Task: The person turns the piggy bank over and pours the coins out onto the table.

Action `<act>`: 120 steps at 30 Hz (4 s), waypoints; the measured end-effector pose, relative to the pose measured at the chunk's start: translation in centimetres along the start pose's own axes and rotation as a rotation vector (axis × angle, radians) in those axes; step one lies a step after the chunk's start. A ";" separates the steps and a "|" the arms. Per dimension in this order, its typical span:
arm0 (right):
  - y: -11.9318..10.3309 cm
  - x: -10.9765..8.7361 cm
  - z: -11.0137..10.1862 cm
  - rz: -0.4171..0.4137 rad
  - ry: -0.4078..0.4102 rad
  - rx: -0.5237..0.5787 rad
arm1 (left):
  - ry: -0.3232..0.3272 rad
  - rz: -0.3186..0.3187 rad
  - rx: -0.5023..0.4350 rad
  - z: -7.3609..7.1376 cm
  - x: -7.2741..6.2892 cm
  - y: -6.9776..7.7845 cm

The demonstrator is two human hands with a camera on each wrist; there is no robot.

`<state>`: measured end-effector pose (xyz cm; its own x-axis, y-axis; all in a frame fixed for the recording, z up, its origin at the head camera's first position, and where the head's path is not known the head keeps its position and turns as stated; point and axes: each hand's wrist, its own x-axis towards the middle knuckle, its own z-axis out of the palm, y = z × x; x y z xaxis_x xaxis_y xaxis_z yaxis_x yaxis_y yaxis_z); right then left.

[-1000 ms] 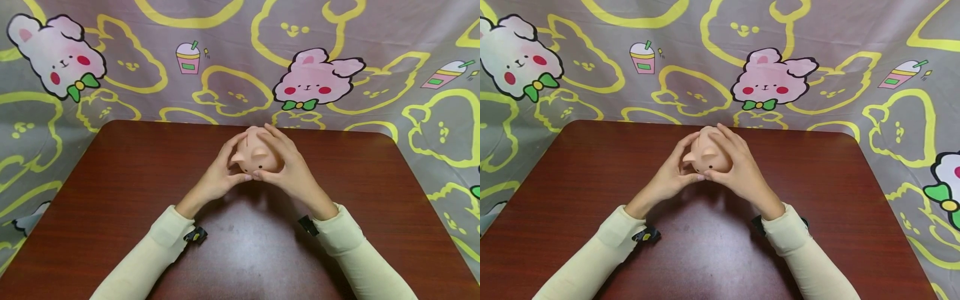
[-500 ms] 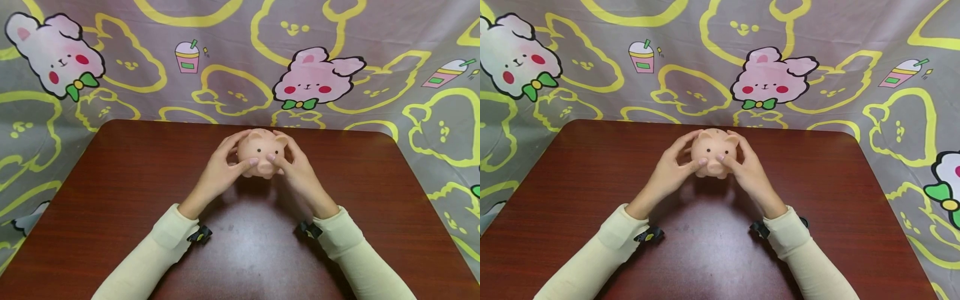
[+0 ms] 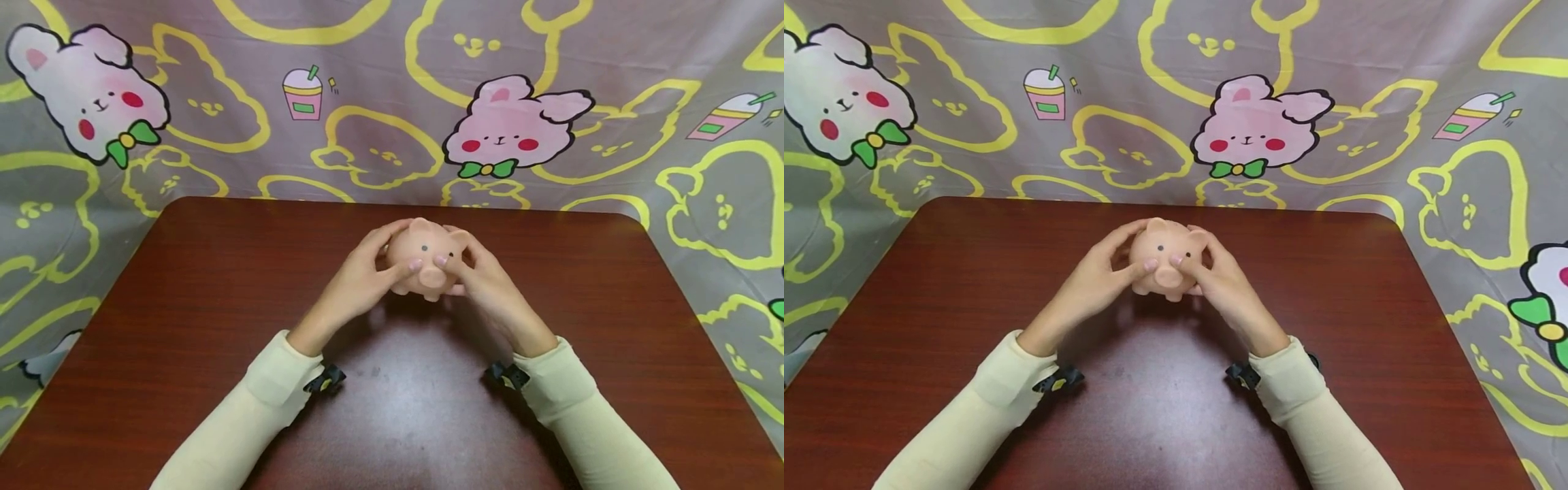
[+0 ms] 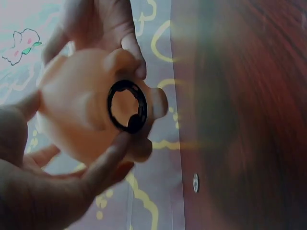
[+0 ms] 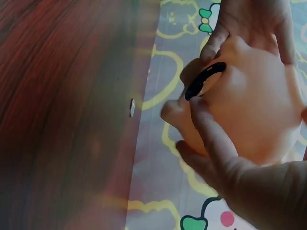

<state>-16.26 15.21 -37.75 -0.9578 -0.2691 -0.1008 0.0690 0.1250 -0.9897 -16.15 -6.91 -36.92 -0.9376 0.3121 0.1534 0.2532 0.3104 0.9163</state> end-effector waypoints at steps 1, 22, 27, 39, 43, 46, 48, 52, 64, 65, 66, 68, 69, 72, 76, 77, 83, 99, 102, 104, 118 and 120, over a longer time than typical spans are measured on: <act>0.0 0.0 -0.2 -0.014 -0.001 -0.029 | -0.013 0.020 -0.010 -0.1 0.0 -0.1; 0.5 -0.4 0.2 -0.698 -0.001 -0.293 | -0.006 0.493 0.212 -0.9 -0.1 -1.9; 0.3 -0.5 0.4 -0.828 0.064 -0.443 | 0.038 0.579 0.271 -1.0 0.0 -2.1; 0.3 -0.7 0.1 -0.702 0.100 -0.452 | -0.071 0.378 0.028 -0.7 0.2 -2.7; 0.4 -0.6 0.1 -0.596 0.131 -0.413 | -0.083 0.297 -0.065 -0.6 0.2 -2.6; 0.4 -0.5 0.1 -0.499 0.155 -0.385 | -0.082 0.227 -0.124 -0.6 0.2 -2.3; 0.4 -0.4 0.1 -0.433 0.155 -0.352 | -0.078 0.186 -0.147 -0.5 0.2 -2.2; 0.2 -0.4 0.0 -0.323 0.145 -0.312 | -0.070 0.118 -0.177 -0.2 0.2 -1.8; 0.0 0.0 -0.6 -0.135 0.030 -0.189 | -0.044 -0.031 -0.325 -0.3 0.2 -1.5; 0.0 0.0 -0.6 -0.127 0.019 -0.178 | -0.044 -0.040 -0.323 -0.3 0.2 -1.5; 0.0 0.0 -0.6 -0.121 0.013 -0.175 | -0.044 -0.045 -0.316 -0.3 0.2 -1.6; 0.0 0.0 -0.6 -0.109 -0.006 -0.149 | -0.041 -0.053 -0.298 -0.3 0.2 -1.6; 0.0 0.0 -0.7 -0.101 -0.013 -0.139 | -0.041 -0.059 -0.290 -0.3 0.2 -1.6; 0.0 -0.1 -0.7 -0.080 -0.029 -0.111 | -0.056 -0.075 -0.271 -0.3 0.2 -1.7; 0.0 -0.2 -0.7 -0.094 -0.027 -0.100 | -0.096 -0.097 -0.253 -0.5 0.1 -2.0; -0.1 -0.2 -0.6 -0.113 -0.025 -0.111 | -0.108 -0.096 -0.250 -0.6 0.0 -2.1; -0.5 -0.8 -0.5 -0.290 0.037 -0.297 | -0.165 0.019 -0.262 -1.0 0.0 -2.8; -1.1 -1.1 0.3 -0.695 0.030 -0.556 | -0.156 0.101 -0.259 -0.7 -0.1 -3.3; -0.9 -1.0 0.1 -0.651 0.011 -0.488 | -0.145 0.117 -0.263 -0.7 -0.1 -3.2; -0.7 -1.0 -0.1 -0.586 -0.001 -0.403 | -0.126 0.132 -0.270 -0.7 -0.1 -3.1; -0.5 -0.7 -0.7 -0.305 -0.024 -0.107 | 0.042 0.146 -0.221 -0.2 -0.1 -1.5; -0.5 -0.6 -0.8 -0.282 -0.026 -0.128 | 0.064 0.129 -0.214 -0.1 -0.1 -1.2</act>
<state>-15.89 16.08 -37.15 -0.9266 -0.3348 0.1714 -0.2356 0.1613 -0.9584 -16.35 -7.39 -38.00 -0.9157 0.2774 0.2910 0.3218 0.0721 0.9440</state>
